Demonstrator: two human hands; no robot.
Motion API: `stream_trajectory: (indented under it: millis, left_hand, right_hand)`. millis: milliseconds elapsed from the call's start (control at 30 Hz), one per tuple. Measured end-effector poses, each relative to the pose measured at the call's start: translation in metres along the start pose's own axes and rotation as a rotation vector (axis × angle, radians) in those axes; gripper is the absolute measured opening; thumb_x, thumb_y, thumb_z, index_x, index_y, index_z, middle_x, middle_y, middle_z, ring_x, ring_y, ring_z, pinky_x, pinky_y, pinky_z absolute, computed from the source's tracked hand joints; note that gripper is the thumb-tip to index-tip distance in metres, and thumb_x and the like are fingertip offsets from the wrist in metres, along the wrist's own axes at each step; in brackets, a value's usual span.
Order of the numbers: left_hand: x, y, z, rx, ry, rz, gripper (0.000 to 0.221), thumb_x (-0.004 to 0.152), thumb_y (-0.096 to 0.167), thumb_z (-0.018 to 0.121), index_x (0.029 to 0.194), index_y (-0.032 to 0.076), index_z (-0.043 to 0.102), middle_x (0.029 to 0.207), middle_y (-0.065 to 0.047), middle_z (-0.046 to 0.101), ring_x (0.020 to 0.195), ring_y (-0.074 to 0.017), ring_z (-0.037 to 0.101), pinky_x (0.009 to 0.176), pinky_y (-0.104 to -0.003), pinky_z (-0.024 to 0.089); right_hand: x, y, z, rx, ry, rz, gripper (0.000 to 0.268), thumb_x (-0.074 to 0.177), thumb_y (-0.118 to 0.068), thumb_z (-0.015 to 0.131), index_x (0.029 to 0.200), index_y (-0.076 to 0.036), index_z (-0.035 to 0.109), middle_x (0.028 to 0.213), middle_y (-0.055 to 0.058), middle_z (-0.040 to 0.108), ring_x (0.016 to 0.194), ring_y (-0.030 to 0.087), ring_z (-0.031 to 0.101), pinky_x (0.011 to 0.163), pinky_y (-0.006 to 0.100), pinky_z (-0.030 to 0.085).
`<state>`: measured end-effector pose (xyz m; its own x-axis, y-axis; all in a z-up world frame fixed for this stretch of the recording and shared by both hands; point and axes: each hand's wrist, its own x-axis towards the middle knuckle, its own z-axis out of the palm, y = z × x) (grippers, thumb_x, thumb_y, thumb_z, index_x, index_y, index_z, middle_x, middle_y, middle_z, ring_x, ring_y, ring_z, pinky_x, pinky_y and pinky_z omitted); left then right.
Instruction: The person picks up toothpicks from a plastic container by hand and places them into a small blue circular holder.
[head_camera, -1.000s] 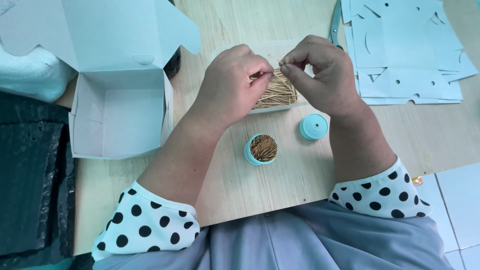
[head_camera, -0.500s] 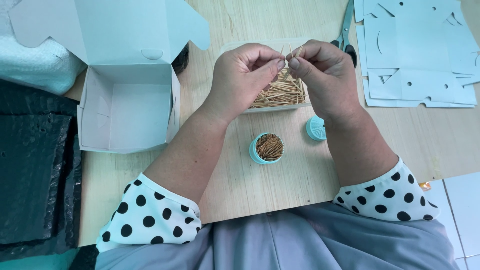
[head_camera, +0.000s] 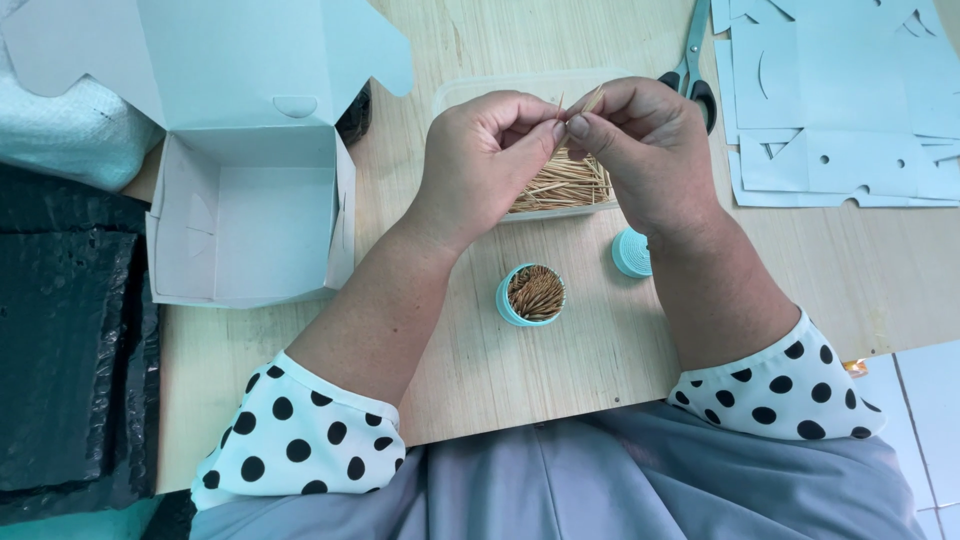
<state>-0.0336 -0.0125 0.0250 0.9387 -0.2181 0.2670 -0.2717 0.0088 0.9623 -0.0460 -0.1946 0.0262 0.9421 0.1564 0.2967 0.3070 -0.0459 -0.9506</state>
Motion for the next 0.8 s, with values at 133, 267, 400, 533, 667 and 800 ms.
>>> stream_trajectory:
  millis: [133, 267, 400, 533, 667, 800]
  left_hand:
    - [-0.002, 0.005, -0.002, 0.065, -0.016, 0.071, 0.010, 0.093, 0.014, 0.072, 0.094, 0.009, 0.080, 0.077, 0.002, 0.076, 0.069, -0.0033, 0.064, 0.061, -0.018, 0.053]
    - [-0.001, 0.002, -0.003, 0.065, -0.034, 0.020, 0.011, 0.094, 0.016, 0.072, 0.097, 0.010, 0.080, 0.077, 0.004, 0.075, 0.068, -0.0028, 0.064, 0.060, -0.018, 0.053]
    - [-0.001, 0.001, -0.003, 0.035, -0.055, -0.020, 0.009, 0.094, 0.013, 0.072, 0.088, 0.010, 0.078, 0.069, 0.008, 0.065, 0.063, -0.0013, 0.055, 0.055, -0.018, 0.047]
    - [0.000, -0.001, -0.001, 0.013, -0.078, -0.056, 0.005, 0.092, 0.011, 0.073, 0.091, 0.010, 0.078, 0.075, 0.004, 0.072, 0.067, -0.0028, 0.062, 0.058, -0.018, 0.052]
    - [0.000, -0.003, 0.000, -0.037, -0.077, -0.043, 0.003, 0.090, 0.011, 0.076, 0.087, 0.011, 0.074, 0.080, 0.003, 0.073, 0.072, -0.0042, 0.067, 0.062, -0.019, 0.056]
    - [0.000, -0.005, 0.001, -0.098, -0.107, -0.027, 0.007, 0.089, 0.005, 0.077, 0.087, 0.010, 0.072, 0.083, 0.001, 0.072, 0.076, -0.0066, 0.068, 0.066, -0.019, 0.058]
  right_hand:
    - [0.001, 0.008, -0.002, 0.051, -0.038, -0.017, 0.005, 0.103, -0.007, 0.070, 0.102, -0.005, 0.065, 0.092, 0.008, 0.069, 0.083, 0.014, 0.066, 0.079, 0.023, 0.058]
    - [0.001, 0.010, -0.004, 0.042, -0.044, -0.057, 0.005, 0.103, -0.008, 0.070, 0.101, -0.008, 0.066, 0.096, 0.005, 0.068, 0.089, 0.014, 0.066, 0.083, 0.024, 0.057]
    - [0.000, 0.007, 0.001, -0.005, 0.031, -0.061, 0.009, 0.100, 0.000, 0.072, 0.100, -0.009, 0.069, 0.103, 0.005, 0.061, 0.097, 0.015, 0.065, 0.092, 0.026, 0.059]
    - [-0.001, 0.007, 0.000, -0.030, 0.013, -0.074, 0.008, 0.102, -0.004, 0.071, 0.108, -0.009, 0.071, 0.108, 0.004, 0.060, 0.099, 0.016, 0.064, 0.092, 0.027, 0.060]
    - [-0.001, 0.007, 0.000, -0.007, -0.021, -0.097, 0.007, 0.102, -0.002, 0.070, 0.106, -0.008, 0.070, 0.107, 0.005, 0.060, 0.098, 0.016, 0.064, 0.090, 0.027, 0.060]
    - [-0.001, 0.007, -0.003, -0.005, -0.047, -0.110, 0.012, 0.101, 0.002, 0.070, 0.107, -0.008, 0.070, 0.106, 0.006, 0.061, 0.097, 0.016, 0.065, 0.089, 0.027, 0.061]
